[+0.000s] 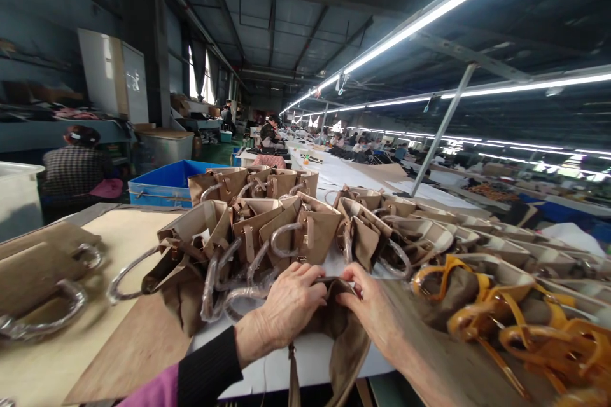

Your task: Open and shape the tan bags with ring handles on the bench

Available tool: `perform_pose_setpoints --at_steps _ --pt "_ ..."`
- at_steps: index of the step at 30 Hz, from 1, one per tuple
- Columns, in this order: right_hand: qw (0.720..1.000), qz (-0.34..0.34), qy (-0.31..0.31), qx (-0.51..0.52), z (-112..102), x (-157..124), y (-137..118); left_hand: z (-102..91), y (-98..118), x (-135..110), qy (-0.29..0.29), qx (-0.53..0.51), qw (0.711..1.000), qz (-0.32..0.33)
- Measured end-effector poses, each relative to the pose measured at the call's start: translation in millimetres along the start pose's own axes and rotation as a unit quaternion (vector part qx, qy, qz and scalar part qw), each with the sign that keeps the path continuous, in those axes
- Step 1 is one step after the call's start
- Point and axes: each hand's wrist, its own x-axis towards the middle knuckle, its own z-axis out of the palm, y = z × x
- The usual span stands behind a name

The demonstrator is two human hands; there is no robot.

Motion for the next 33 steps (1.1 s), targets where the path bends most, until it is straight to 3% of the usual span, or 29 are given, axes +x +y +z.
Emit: perform_pose_setpoints --at_steps 4,7,9,13,17,24,29,33 --pt "0.996 -0.034 0.019 -0.079 -7.0 -6.1 -2.2 -3.8 -6.5 1.4 -0.039 -0.027 0.999 0.012" --pt "0.989 -0.102 -0.009 -0.104 -14.7 -5.3 -6.2 -4.0 -11.8 2.3 -0.058 -0.054 0.996 0.035" --pt "0.985 -0.120 -0.035 -0.116 -17.4 -2.5 -8.9 -2.6 -14.5 3.9 -0.054 -0.069 0.996 0.017" --pt "0.984 -0.114 -0.054 -0.127 -16.0 4.0 -11.2 -1.0 -19.5 7.9 -0.039 -0.124 0.991 -0.043" --pt "0.983 -0.111 -0.073 -0.127 -15.6 8.2 -9.5 -4.5 -23.7 8.7 -0.040 -0.157 0.986 -0.042" --pt "0.977 -0.080 -0.198 -0.013 -26.7 20.9 -6.2 -12.6 -24.7 7.1 -0.051 -0.175 0.983 -0.023" --pt "0.973 -0.072 -0.061 -0.212 -11.3 20.6 -14.3 -9.5 -24.9 9.6 -0.026 -0.151 0.987 -0.048" --pt "0.978 -0.096 -0.035 -0.183 -3.8 16.2 -12.7 -5.2 -26.8 10.9 0.001 -0.165 0.984 -0.063"
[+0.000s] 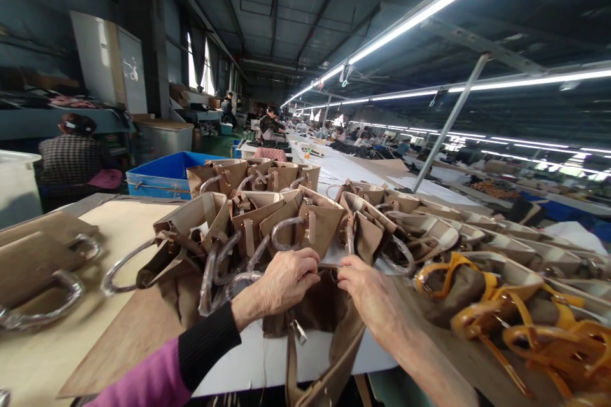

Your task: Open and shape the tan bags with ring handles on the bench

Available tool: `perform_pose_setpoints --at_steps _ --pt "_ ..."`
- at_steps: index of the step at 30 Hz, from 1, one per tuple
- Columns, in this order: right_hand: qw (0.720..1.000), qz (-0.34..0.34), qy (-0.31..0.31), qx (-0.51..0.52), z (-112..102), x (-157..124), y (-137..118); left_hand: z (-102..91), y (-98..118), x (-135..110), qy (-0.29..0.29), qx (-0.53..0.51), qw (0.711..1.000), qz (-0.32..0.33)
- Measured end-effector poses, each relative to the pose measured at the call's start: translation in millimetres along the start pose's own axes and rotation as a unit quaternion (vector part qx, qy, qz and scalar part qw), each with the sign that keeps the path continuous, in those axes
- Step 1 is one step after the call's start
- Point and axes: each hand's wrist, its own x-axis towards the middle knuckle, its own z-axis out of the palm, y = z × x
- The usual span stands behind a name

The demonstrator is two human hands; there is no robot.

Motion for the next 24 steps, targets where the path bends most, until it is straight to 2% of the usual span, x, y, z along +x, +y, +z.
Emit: perform_pose_setpoints --at_steps 4,6,9,13,18,24 --pt "0.998 -0.005 0.019 0.066 0.0 -0.1 8.9 2.7 -0.4 2.3 0.015 -0.014 1.000 -0.022" --pt "0.999 -0.009 0.014 0.037 -1.5 1.4 8.9 3.5 0.1 3.9 0.029 -0.036 0.998 -0.044" --pt "0.998 -0.011 0.008 -0.061 -3.8 4.8 1.8 4.1 0.5 6.5 0.046 -0.079 0.993 -0.078" --pt "0.987 0.009 -0.001 -0.162 -4.0 9.2 -8.8 5.0 1.2 9.5 0.042 -0.092 0.988 -0.118" --pt "0.981 0.030 0.030 -0.187 3.7 11.2 -7.1 5.7 5.1 11.0 0.043 -0.067 0.983 -0.167" --pt "0.982 0.037 0.051 -0.178 7.9 11.2 -1.9 6.0 8.7 11.2 0.047 -0.046 0.981 -0.184"
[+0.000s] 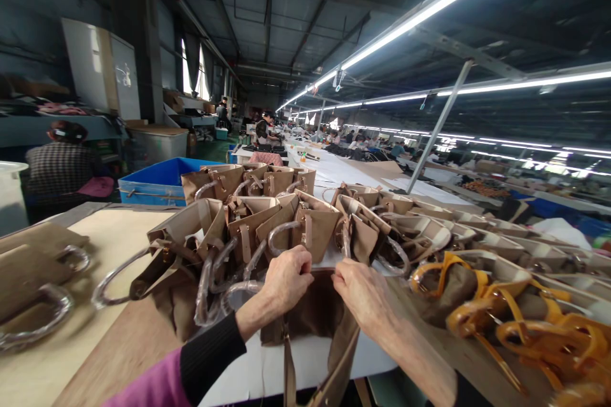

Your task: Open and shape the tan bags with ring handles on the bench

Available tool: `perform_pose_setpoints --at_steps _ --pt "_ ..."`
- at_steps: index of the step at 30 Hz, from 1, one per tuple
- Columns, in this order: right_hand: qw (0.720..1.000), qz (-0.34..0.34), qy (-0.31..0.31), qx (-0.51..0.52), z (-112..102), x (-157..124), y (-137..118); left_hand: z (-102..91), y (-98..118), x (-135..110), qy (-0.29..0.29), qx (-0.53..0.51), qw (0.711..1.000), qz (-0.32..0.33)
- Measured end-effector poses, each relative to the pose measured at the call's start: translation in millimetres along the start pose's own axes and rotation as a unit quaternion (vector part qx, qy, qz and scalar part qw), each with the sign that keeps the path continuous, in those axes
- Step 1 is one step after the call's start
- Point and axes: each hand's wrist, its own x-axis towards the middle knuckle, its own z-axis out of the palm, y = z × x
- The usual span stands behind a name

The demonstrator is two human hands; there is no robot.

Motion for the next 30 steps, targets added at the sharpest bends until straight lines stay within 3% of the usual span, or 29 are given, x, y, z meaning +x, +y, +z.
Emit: perform_pose_setpoints --at_steps 11,16,19,27,30 --pt "1.000 0.016 0.000 0.010 -1.9 -0.7 -2.8 7.1 -2.1 2.2 0.015 0.024 0.999 -0.034" --pt "1.000 0.019 -0.018 0.006 -2.4 1.2 -0.6 -5.4 -11.7 3.1 -0.027 0.003 1.000 -0.005" --pt "0.999 0.033 -0.029 0.000 -3.8 3.6 6.5 -12.0 -24.8 2.0 -0.080 0.011 0.997 -0.018" --pt "0.998 0.033 -0.047 0.017 -5.3 8.1 19.2 -7.2 -38.7 1.5 -0.157 -0.187 0.970 -0.002" --pt "0.998 0.033 -0.057 0.008 -4.3 10.6 18.0 -7.7 -38.8 3.2 -0.153 -0.194 0.968 0.042"
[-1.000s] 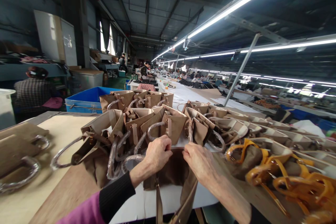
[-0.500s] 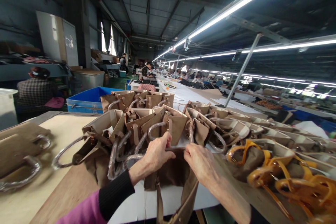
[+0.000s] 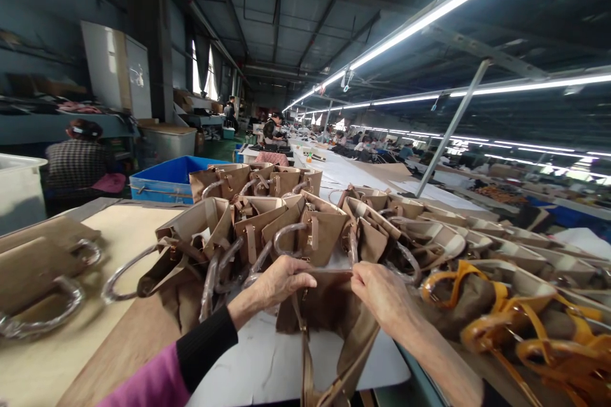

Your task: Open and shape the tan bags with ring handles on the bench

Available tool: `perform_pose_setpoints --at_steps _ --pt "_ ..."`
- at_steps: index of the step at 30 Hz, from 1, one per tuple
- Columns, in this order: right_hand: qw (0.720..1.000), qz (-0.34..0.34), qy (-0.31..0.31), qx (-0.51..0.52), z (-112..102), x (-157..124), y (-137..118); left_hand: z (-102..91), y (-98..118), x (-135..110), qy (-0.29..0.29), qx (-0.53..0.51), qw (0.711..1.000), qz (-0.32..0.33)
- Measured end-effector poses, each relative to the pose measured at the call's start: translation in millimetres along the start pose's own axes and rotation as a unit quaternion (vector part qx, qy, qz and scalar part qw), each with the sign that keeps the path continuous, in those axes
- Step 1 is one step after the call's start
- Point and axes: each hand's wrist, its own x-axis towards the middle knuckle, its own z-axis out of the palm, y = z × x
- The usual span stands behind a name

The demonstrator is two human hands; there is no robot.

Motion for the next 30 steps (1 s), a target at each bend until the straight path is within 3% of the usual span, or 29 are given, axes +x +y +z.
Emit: perform_pose_setpoints --at_steps 4,18,21,25,30 --pt "0.999 0.016 -0.023 -0.020 -2.5 2.7 -3.6 -0.5 -2.0 1.6 0.005 0.039 0.999 0.033" --pt "0.998 -0.003 -0.039 -0.043 -2.3 5.7 0.8 4.3 -9.5 6.7 0.014 -0.044 0.999 -0.027" --pt "0.998 -0.002 -0.039 -0.043 -2.4 5.8 0.7 3.0 -2.8 5.2 0.022 0.004 1.000 0.002" --pt "0.999 0.000 -0.027 -0.034 -4.7 2.9 -0.1 0.8 10.2 2.5 0.020 0.144 0.987 0.062" --pt "1.000 -0.002 -0.004 0.000 -4.2 -1.3 1.7 4.4 23.5 3.2 0.029 0.278 0.959 0.054"
